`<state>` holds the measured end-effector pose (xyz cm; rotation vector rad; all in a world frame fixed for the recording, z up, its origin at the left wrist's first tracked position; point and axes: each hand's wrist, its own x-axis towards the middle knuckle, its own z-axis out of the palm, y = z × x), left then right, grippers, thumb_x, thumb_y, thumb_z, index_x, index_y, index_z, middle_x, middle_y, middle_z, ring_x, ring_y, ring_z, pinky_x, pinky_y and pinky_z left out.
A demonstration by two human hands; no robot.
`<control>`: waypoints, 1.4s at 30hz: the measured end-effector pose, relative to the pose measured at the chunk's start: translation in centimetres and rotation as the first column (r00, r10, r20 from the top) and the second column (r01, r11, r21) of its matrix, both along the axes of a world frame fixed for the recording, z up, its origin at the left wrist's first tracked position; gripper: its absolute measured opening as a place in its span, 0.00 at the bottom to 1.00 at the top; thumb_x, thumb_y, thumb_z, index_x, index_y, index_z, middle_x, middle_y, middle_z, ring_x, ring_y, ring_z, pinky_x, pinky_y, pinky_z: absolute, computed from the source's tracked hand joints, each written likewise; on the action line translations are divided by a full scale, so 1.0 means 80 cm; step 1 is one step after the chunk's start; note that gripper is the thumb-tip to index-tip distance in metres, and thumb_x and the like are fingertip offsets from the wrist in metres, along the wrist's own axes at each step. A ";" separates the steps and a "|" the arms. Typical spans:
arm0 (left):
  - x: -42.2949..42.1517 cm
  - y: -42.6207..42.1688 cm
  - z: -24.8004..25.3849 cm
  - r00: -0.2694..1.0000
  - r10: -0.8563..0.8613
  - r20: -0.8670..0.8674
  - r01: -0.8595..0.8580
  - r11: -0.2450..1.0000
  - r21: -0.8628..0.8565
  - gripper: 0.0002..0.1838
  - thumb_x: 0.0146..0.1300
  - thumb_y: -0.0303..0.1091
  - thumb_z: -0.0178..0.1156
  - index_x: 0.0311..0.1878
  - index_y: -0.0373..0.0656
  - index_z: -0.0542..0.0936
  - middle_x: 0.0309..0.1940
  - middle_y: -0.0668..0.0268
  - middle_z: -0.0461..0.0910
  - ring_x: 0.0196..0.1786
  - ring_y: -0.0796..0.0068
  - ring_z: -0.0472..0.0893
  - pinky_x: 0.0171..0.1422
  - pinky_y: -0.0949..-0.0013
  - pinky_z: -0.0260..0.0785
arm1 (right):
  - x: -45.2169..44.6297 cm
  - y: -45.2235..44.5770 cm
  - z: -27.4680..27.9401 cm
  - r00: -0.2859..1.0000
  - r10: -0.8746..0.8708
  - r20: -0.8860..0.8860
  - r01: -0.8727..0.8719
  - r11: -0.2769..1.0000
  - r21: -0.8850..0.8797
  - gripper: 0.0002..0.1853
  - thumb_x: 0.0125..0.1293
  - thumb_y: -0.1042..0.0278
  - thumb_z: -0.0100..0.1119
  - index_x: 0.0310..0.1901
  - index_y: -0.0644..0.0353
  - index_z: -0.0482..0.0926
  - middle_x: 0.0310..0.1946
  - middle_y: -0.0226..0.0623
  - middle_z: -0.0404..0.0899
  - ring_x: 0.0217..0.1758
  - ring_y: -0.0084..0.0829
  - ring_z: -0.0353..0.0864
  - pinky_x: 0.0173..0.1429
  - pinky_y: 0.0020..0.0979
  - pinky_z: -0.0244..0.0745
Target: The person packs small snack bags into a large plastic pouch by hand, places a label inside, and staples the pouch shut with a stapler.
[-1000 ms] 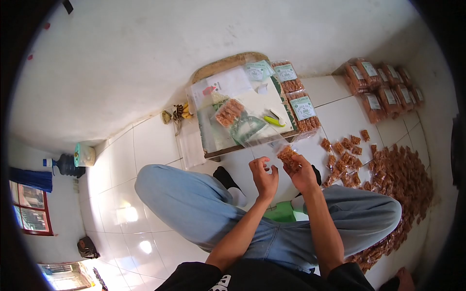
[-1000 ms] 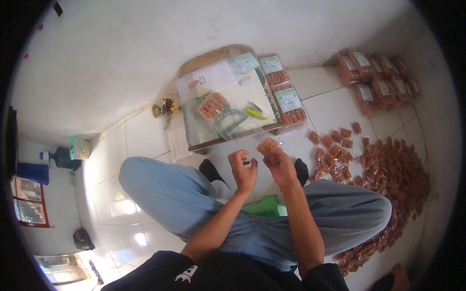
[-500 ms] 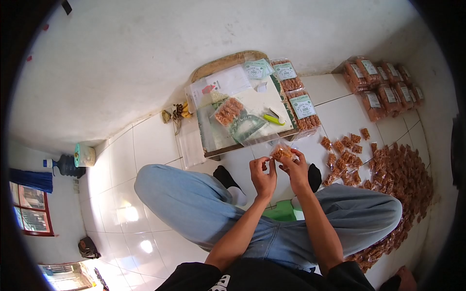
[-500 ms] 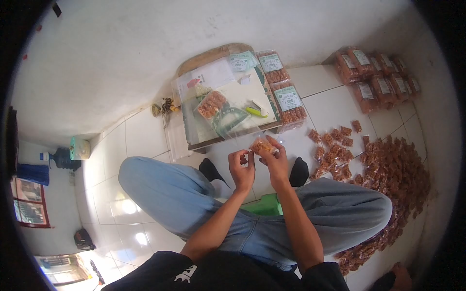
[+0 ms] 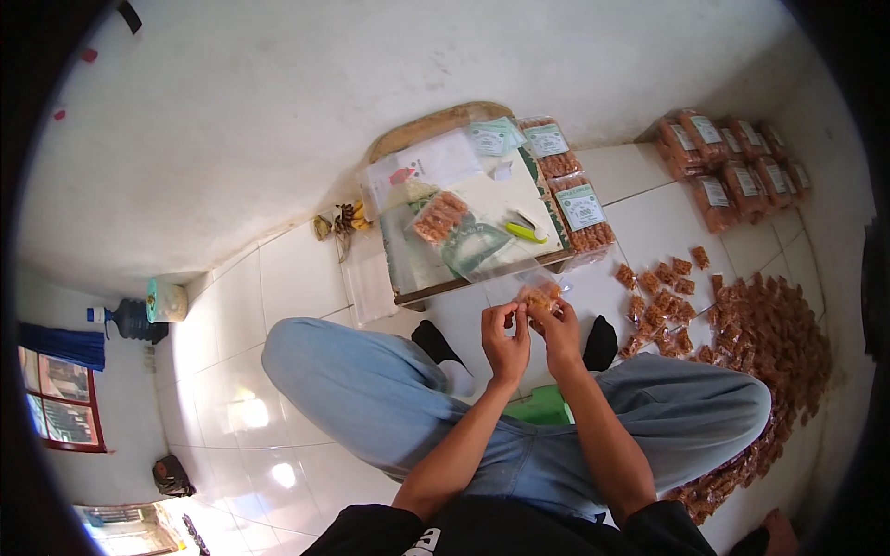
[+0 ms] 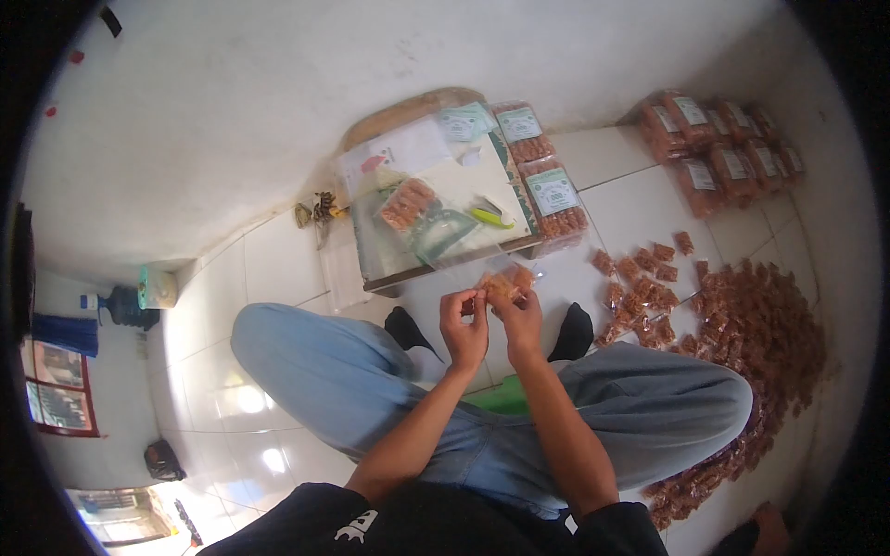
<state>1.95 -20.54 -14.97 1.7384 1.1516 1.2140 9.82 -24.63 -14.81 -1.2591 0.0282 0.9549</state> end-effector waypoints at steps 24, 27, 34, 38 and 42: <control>0.004 0.005 0.003 0.998 -0.048 0.049 0.045 0.997 0.068 0.05 0.62 0.26 0.66 0.40 0.39 0.80 0.35 0.61 0.77 0.37 0.65 0.78 0.42 0.66 0.72 | 0.040 0.040 0.014 0.942 0.219 -0.254 -0.165 0.962 0.218 0.17 0.69 0.71 0.54 0.58 0.64 0.74 0.41 0.36 0.80 0.45 0.28 0.80 0.49 0.30 0.79; 0.002 0.006 0.003 0.998 -0.043 0.055 0.040 0.998 0.057 0.06 0.62 0.27 0.66 0.40 0.39 0.80 0.35 0.61 0.77 0.37 0.65 0.77 0.42 0.66 0.72 | 0.040 0.038 0.016 0.910 0.403 -0.099 -0.376 0.901 0.217 0.19 0.74 0.71 0.51 0.64 0.66 0.68 0.55 0.41 0.78 0.52 0.30 0.80 0.54 0.32 0.79; 0.004 0.009 0.004 0.990 -0.062 0.123 0.058 0.998 0.037 0.06 0.63 0.28 0.66 0.40 0.39 0.79 0.35 0.60 0.77 0.38 0.63 0.77 0.43 0.64 0.72 | 0.056 0.065 0.013 0.805 0.594 -0.013 -0.578 0.788 0.213 0.28 0.72 0.66 0.57 0.68 0.68 0.61 0.56 0.42 0.75 0.53 0.27 0.78 0.53 0.30 0.77; 0.005 0.007 0.005 0.986 -0.088 0.139 0.087 0.996 0.014 0.07 0.62 0.28 0.66 0.40 0.39 0.79 0.36 0.60 0.78 0.39 0.61 0.78 0.45 0.63 0.72 | 0.058 0.089 -0.003 0.774 0.632 0.024 -0.618 0.748 0.243 0.38 0.71 0.62 0.60 0.74 0.64 0.51 0.64 0.44 0.68 0.59 0.32 0.74 0.60 0.32 0.73; 0.002 0.004 0.020 0.986 -0.118 0.120 0.118 0.993 0.007 0.07 0.61 0.27 0.67 0.40 0.40 0.80 0.37 0.60 0.79 0.41 0.61 0.79 0.47 0.63 0.72 | 0.053 0.117 -0.028 0.765 0.620 0.174 -0.644 0.745 0.173 0.39 0.69 0.61 0.63 0.75 0.59 0.52 0.65 0.41 0.67 0.60 0.31 0.72 0.61 0.30 0.71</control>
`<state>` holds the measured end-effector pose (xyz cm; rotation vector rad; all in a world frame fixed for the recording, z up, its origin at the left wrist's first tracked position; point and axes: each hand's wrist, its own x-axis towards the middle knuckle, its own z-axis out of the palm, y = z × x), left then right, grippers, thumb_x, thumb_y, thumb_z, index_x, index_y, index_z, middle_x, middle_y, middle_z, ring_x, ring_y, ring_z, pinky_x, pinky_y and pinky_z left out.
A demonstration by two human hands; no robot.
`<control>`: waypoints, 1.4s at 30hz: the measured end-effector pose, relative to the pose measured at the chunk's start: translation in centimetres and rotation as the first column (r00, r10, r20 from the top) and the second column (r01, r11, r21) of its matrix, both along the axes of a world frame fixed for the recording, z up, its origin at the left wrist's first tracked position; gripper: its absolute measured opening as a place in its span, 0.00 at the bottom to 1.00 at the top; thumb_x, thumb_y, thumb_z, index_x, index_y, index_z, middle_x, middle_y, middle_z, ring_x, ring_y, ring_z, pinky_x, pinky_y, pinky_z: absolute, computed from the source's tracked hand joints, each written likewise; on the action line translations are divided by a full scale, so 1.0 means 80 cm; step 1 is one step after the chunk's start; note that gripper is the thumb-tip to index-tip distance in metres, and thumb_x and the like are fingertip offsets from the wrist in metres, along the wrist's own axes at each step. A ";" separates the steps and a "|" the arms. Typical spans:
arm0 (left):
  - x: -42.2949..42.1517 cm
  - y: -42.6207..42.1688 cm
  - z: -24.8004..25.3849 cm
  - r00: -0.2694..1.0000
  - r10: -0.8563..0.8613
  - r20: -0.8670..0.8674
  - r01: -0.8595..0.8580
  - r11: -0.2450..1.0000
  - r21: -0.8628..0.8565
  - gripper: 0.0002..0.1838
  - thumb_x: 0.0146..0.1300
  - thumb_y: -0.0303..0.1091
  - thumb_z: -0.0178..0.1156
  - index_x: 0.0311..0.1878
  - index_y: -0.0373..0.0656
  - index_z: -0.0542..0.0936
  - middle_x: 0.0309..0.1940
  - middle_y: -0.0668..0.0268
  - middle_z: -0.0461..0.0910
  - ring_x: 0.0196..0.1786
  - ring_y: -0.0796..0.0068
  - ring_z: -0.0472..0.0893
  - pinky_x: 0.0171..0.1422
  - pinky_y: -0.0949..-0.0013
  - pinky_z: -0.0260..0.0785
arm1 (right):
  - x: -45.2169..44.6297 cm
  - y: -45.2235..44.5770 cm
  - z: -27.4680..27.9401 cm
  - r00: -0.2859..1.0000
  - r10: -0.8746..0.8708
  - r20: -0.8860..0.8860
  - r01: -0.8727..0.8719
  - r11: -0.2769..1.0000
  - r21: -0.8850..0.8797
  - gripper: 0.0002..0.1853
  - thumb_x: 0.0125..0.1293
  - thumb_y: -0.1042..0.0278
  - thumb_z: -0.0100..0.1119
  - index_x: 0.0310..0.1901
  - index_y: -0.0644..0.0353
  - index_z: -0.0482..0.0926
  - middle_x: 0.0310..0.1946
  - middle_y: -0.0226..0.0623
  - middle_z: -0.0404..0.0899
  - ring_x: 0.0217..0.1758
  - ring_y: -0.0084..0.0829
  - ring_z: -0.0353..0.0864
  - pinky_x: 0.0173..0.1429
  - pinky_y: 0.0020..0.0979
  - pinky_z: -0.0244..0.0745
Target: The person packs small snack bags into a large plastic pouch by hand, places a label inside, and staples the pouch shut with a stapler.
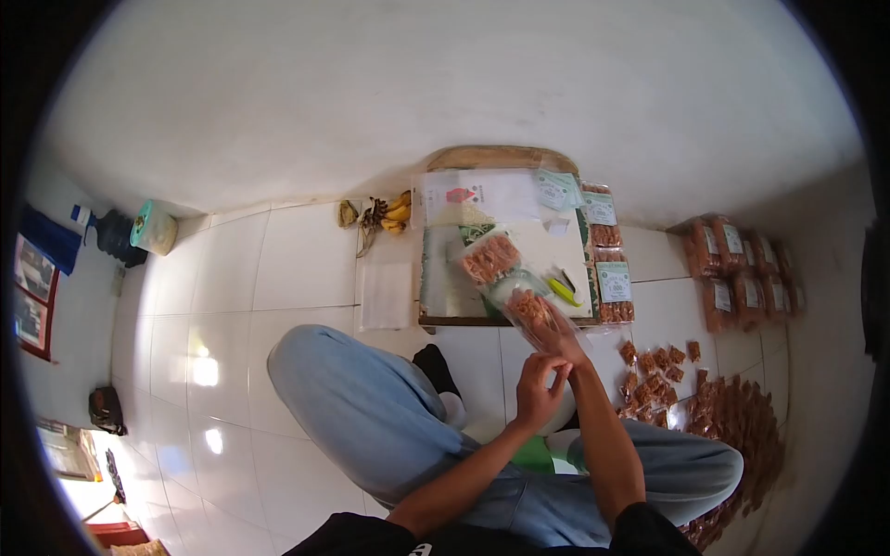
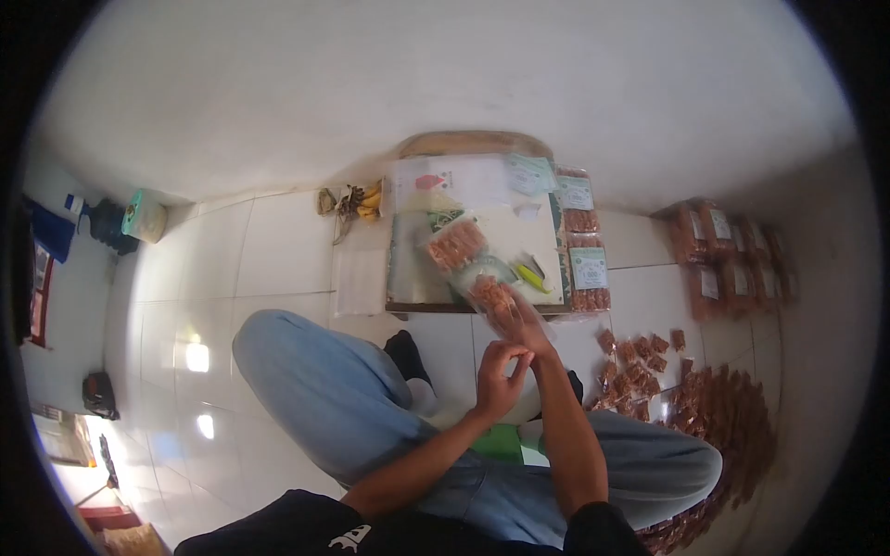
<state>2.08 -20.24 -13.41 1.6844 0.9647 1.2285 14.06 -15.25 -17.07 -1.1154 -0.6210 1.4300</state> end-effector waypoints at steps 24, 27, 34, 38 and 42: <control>-0.083 0.327 -0.039 0.470 -0.236 -0.850 0.316 0.945 -0.087 0.32 0.74 0.56 0.44 0.73 0.47 0.62 0.67 0.52 0.66 0.68 0.47 0.66 0.73 0.48 0.57 | -0.029 0.042 -0.018 0.534 -0.171 0.828 -0.179 0.934 0.308 0.36 0.66 0.73 0.63 0.70 0.68 0.55 0.69 0.57 0.62 0.72 0.50 0.64 0.72 0.38 0.62; -0.080 0.322 -0.056 0.528 -0.151 -0.836 0.311 0.950 0.025 0.29 0.76 0.52 0.43 0.71 0.44 0.64 0.62 0.53 0.68 0.64 0.49 0.69 0.69 0.48 0.59 | -0.024 0.046 0.023 0.610 -0.075 0.789 -0.221 0.940 0.261 0.37 0.65 0.72 0.64 0.71 0.65 0.55 0.70 0.55 0.60 0.73 0.49 0.63 0.72 0.38 0.62; -0.066 0.313 -0.055 0.576 -0.058 -0.815 0.236 0.967 0.097 0.27 0.76 0.49 0.44 0.70 0.43 0.65 0.55 0.56 0.70 0.59 0.53 0.70 0.65 0.51 0.60 | -0.021 0.057 -0.003 0.567 -0.010 0.824 -0.257 0.948 0.189 0.38 0.63 0.72 0.65 0.72 0.62 0.57 0.71 0.52 0.56 0.70 0.50 0.65 0.72 0.37 0.63; -0.066 0.312 -0.060 0.597 -0.076 -0.799 0.221 0.972 0.073 0.26 0.76 0.48 0.43 0.70 0.45 0.65 0.56 0.56 0.70 0.60 0.53 0.69 0.67 0.51 0.59 | -0.027 0.063 0.002 0.670 0.057 0.740 -0.215 0.969 0.120 0.37 0.62 0.73 0.66 0.71 0.61 0.59 0.69 0.53 0.58 0.69 0.50 0.66 0.72 0.36 0.63; -0.066 0.315 -0.062 0.620 -0.112 -0.777 0.200 0.980 0.018 0.27 0.75 0.50 0.43 0.71 0.47 0.64 0.57 0.56 0.70 0.62 0.53 0.68 0.69 0.51 0.57 | -0.031 0.075 -0.015 0.575 -0.042 0.817 -0.188 0.965 0.182 0.39 0.58 0.77 0.68 0.70 0.60 0.61 0.69 0.54 0.60 0.70 0.51 0.65 0.72 0.36 0.63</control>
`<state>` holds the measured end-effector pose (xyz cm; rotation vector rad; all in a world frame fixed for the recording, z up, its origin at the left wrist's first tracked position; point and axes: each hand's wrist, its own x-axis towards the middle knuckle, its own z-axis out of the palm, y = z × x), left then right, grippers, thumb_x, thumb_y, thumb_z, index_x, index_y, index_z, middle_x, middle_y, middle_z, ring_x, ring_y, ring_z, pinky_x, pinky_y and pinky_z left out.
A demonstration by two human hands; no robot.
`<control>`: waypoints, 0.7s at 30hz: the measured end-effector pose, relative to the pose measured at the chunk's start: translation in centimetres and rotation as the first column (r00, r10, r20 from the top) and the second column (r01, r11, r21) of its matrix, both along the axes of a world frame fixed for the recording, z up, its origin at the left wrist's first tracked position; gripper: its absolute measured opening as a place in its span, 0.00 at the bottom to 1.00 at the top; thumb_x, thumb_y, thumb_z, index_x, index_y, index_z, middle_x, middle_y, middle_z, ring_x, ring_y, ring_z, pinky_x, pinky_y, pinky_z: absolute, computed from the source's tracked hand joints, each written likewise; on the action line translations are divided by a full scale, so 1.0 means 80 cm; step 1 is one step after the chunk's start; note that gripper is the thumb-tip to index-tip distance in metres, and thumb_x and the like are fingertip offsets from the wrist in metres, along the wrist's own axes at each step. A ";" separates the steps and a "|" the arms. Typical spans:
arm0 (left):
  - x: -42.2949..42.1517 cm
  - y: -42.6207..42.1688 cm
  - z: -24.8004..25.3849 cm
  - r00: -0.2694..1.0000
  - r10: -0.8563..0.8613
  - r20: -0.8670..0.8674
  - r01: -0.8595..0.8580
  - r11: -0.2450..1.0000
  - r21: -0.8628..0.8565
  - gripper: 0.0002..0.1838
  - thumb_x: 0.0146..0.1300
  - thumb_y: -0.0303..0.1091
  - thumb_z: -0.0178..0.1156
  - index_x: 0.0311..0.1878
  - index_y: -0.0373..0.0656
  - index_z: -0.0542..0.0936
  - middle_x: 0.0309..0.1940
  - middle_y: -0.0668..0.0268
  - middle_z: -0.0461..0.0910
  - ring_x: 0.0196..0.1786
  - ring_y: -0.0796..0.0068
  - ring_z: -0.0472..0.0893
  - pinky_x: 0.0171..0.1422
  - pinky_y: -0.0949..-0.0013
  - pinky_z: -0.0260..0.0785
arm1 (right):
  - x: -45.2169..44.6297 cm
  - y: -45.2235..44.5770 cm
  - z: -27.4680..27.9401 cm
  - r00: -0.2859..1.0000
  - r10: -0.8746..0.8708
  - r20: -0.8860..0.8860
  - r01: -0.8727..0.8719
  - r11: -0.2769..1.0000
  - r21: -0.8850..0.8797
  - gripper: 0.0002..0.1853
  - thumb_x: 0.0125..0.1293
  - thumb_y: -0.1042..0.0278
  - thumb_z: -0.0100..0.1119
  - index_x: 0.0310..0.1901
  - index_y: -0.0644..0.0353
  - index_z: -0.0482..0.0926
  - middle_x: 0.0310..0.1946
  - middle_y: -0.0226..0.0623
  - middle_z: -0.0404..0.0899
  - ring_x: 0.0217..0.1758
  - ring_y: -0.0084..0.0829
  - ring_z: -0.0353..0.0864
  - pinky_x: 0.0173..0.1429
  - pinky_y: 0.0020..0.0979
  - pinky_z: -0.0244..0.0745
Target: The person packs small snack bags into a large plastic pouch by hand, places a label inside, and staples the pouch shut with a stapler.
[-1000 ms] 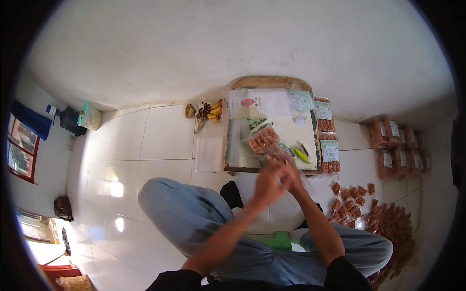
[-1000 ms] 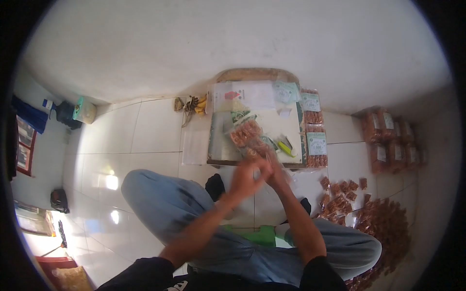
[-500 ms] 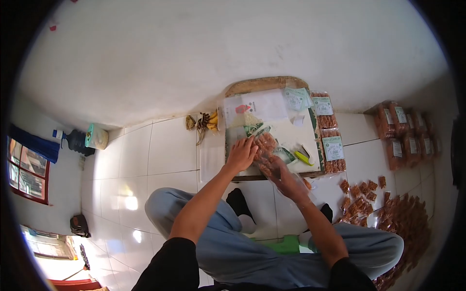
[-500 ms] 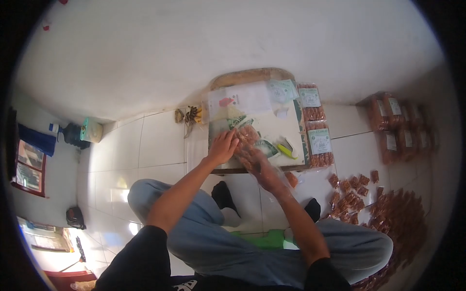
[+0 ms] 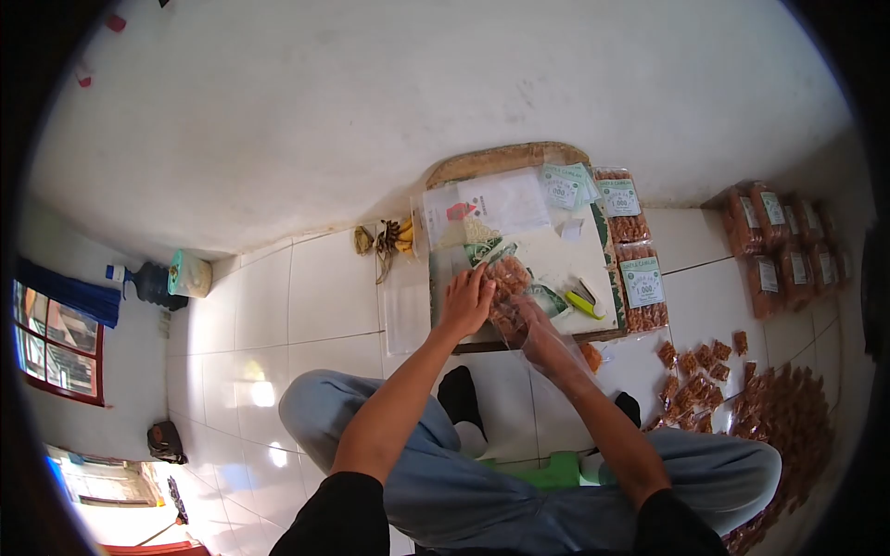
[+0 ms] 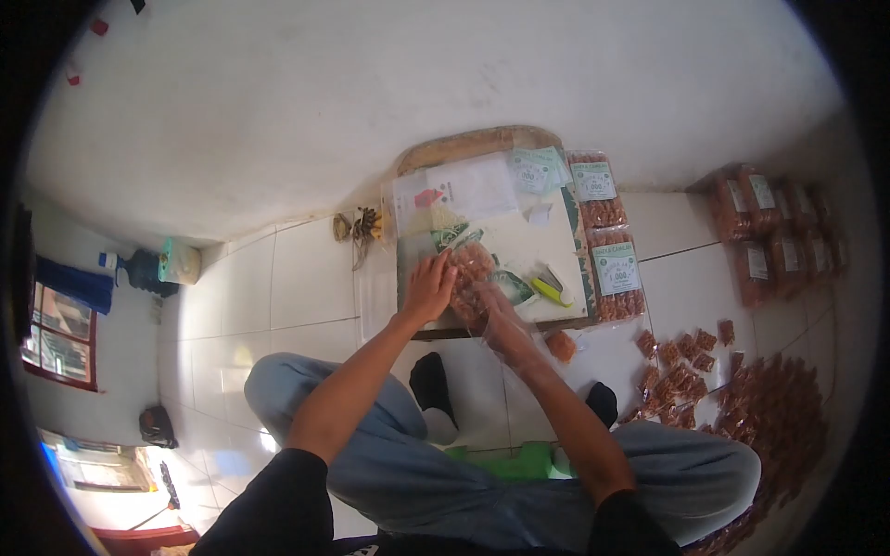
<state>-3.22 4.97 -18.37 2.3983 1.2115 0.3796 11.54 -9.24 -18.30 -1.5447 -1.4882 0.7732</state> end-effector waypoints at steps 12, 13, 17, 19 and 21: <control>0.018 -0.002 0.033 0.979 0.108 -0.173 -0.123 0.989 -0.076 0.41 0.65 0.72 0.44 0.68 0.47 0.71 0.61 0.57 0.68 0.67 0.55 0.66 0.72 0.52 0.54 | 0.023 -0.019 0.035 0.985 0.131 -0.111 -0.143 0.984 -0.108 0.33 0.62 0.79 0.58 0.70 0.61 0.59 0.68 0.54 0.62 0.73 0.49 0.61 0.72 0.38 0.61; 0.020 -0.002 0.035 0.975 0.113 -0.192 -0.133 0.987 -0.093 0.41 0.65 0.72 0.44 0.68 0.47 0.70 0.61 0.56 0.68 0.67 0.55 0.65 0.72 0.52 0.54 | 0.023 -0.019 0.036 0.981 0.111 -0.157 -0.139 0.973 -0.184 0.32 0.63 0.79 0.56 0.70 0.61 0.59 0.68 0.54 0.63 0.73 0.49 0.62 0.72 0.38 0.61; 0.025 -0.003 0.033 0.966 0.131 -0.223 -0.161 0.979 -0.125 0.42 0.65 0.72 0.43 0.69 0.47 0.69 0.60 0.55 0.67 0.67 0.54 0.64 0.71 0.53 0.54 | 0.020 -0.017 0.037 0.977 0.077 -0.199 -0.129 0.955 -0.268 0.34 0.62 0.83 0.53 0.71 0.61 0.59 0.67 0.54 0.65 0.72 0.50 0.63 0.71 0.38 0.63; 0.028 -0.007 0.034 0.961 0.140 -0.239 -0.172 0.978 -0.118 0.42 0.65 0.72 0.43 0.70 0.47 0.68 0.60 0.55 0.67 0.67 0.53 0.64 0.71 0.52 0.54 | 0.016 -0.008 -0.009 0.905 0.098 -0.413 -0.162 0.979 -0.122 0.37 0.65 0.77 0.57 0.74 0.55 0.54 0.73 0.47 0.58 0.70 0.49 0.66 0.69 0.36 0.66; 0.028 -0.012 0.031 0.955 0.149 -0.258 -0.183 0.977 -0.114 0.42 0.65 0.72 0.44 0.70 0.47 0.68 0.60 0.54 0.67 0.67 0.52 0.65 0.71 0.52 0.54 | 0.014 -0.009 -0.017 0.944 0.141 -0.298 -0.151 0.988 -0.013 0.38 0.65 0.78 0.54 0.76 0.53 0.52 0.75 0.45 0.54 0.71 0.48 0.66 0.69 0.34 0.66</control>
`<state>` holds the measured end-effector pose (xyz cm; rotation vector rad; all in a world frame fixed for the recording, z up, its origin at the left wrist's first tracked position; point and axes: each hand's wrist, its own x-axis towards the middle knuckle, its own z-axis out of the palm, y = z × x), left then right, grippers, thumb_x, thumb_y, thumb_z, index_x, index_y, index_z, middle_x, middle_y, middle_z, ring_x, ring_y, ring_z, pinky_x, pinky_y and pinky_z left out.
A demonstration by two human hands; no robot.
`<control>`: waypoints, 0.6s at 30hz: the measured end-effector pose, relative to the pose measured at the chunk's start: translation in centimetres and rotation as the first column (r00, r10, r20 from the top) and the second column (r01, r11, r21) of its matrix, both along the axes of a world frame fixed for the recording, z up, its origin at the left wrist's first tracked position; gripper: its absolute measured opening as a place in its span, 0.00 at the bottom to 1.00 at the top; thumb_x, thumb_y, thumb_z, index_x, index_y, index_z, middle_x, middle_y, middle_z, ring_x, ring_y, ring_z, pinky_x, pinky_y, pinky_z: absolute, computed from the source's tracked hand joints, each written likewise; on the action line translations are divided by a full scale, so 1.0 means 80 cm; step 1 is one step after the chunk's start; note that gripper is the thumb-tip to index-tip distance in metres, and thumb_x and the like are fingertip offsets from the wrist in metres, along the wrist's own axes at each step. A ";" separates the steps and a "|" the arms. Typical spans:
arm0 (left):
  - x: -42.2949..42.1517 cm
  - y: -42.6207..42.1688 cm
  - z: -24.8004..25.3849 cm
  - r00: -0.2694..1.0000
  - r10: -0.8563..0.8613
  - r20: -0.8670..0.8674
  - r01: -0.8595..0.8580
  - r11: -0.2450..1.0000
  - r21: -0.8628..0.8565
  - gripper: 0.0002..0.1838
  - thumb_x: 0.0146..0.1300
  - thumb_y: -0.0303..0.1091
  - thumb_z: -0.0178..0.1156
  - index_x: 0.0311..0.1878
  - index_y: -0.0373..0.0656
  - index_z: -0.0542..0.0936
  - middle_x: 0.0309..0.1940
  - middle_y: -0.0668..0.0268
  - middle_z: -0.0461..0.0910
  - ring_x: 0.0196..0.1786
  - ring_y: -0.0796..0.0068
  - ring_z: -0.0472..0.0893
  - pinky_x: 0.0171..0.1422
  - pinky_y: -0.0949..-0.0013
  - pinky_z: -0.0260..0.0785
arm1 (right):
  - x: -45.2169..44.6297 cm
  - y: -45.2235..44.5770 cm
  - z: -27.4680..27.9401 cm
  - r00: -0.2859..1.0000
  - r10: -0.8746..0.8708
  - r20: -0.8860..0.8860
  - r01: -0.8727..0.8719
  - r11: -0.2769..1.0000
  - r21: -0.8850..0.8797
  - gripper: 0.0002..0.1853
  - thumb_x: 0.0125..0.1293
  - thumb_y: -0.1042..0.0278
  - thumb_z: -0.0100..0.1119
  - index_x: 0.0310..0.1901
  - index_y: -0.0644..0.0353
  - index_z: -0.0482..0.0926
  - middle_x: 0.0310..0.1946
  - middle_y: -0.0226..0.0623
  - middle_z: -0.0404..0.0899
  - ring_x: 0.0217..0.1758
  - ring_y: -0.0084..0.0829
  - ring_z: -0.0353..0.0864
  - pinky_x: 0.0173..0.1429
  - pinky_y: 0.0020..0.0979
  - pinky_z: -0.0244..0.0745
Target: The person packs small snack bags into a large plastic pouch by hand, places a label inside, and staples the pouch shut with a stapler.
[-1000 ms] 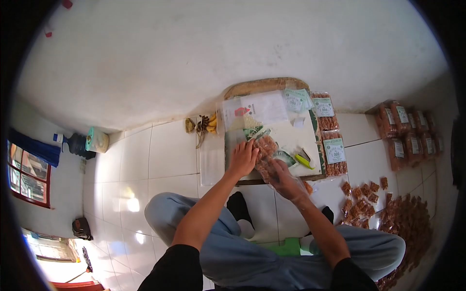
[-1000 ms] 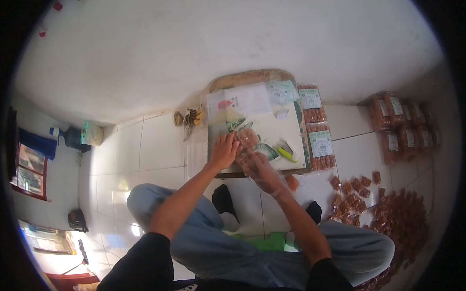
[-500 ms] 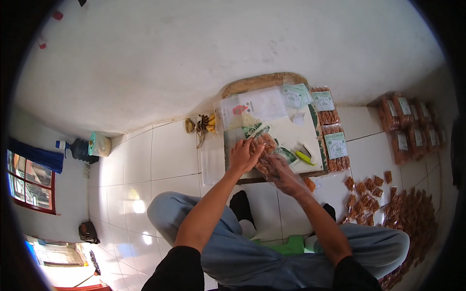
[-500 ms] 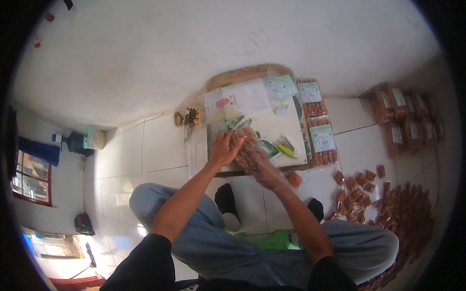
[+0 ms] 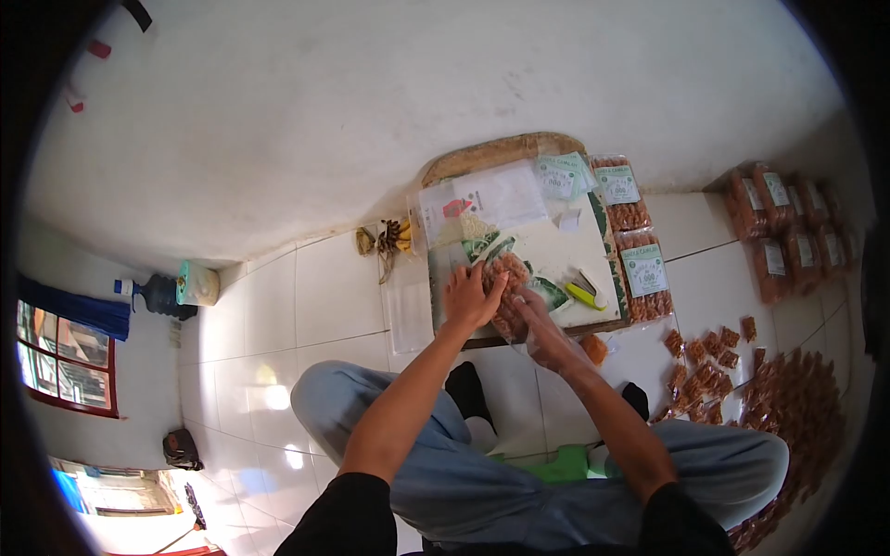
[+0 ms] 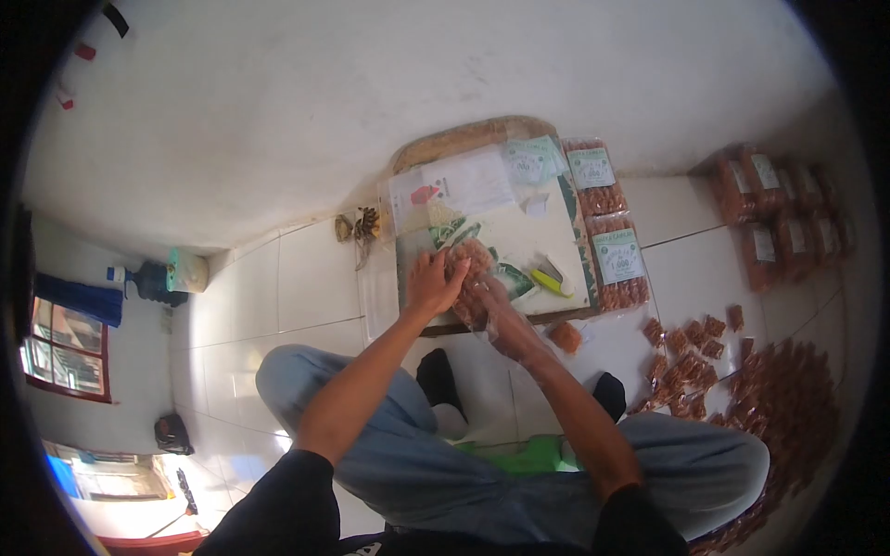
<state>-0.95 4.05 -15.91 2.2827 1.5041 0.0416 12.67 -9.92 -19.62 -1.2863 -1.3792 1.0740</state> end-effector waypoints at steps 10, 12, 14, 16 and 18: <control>-0.003 0.002 -0.005 0.997 0.033 0.070 -0.035 0.999 0.031 0.41 0.65 0.71 0.46 0.69 0.46 0.68 0.59 0.53 0.67 0.66 0.51 0.65 0.71 0.50 0.55 | -0.003 -0.015 -0.003 0.890 -0.140 0.433 0.090 0.987 0.134 0.35 0.61 0.83 0.50 0.72 0.61 0.58 0.70 0.54 0.63 0.72 0.51 0.65 0.72 0.41 0.65; -0.004 0.001 -0.005 0.997 0.026 0.079 -0.028 0.999 0.024 0.41 0.65 0.71 0.46 0.69 0.46 0.68 0.59 0.53 0.67 0.66 0.50 0.65 0.71 0.50 0.55 | -0.005 -0.018 0.016 0.902 -0.132 0.412 0.095 0.990 0.109 0.31 0.65 0.81 0.47 0.71 0.63 0.58 0.69 0.56 0.64 0.71 0.52 0.66 0.72 0.41 0.65; 0.000 0.001 -0.006 0.996 0.045 0.073 -0.049 0.997 0.052 0.41 0.65 0.71 0.45 0.69 0.46 0.68 0.60 0.52 0.67 0.66 0.50 0.65 0.72 0.49 0.55 | -0.006 -0.017 0.016 0.910 -0.126 0.395 0.099 0.991 0.090 0.27 0.69 0.78 0.43 0.71 0.65 0.59 0.68 0.59 0.65 0.70 0.53 0.67 0.71 0.41 0.65; 0.004 -0.002 -0.007 0.996 0.059 0.062 -0.063 0.996 0.059 0.42 0.65 0.71 0.46 0.70 0.46 0.67 0.60 0.52 0.67 0.66 0.49 0.65 0.72 0.49 0.54 | -0.012 -0.011 0.002 0.909 -0.160 0.384 0.130 0.986 0.105 0.32 0.64 0.84 0.44 0.72 0.65 0.56 0.70 0.60 0.61 0.71 0.53 0.66 0.71 0.41 0.66; 0.005 -0.003 -0.009 0.996 0.068 0.054 -0.072 0.995 0.067 0.43 0.65 0.71 0.46 0.70 0.45 0.66 0.60 0.51 0.66 0.67 0.49 0.65 0.72 0.49 0.54 | -0.016 -0.009 -0.005 0.900 -0.184 0.394 0.139 0.980 0.142 0.32 0.64 0.84 0.44 0.71 0.67 0.56 0.70 0.61 0.61 0.71 0.54 0.65 0.72 0.41 0.65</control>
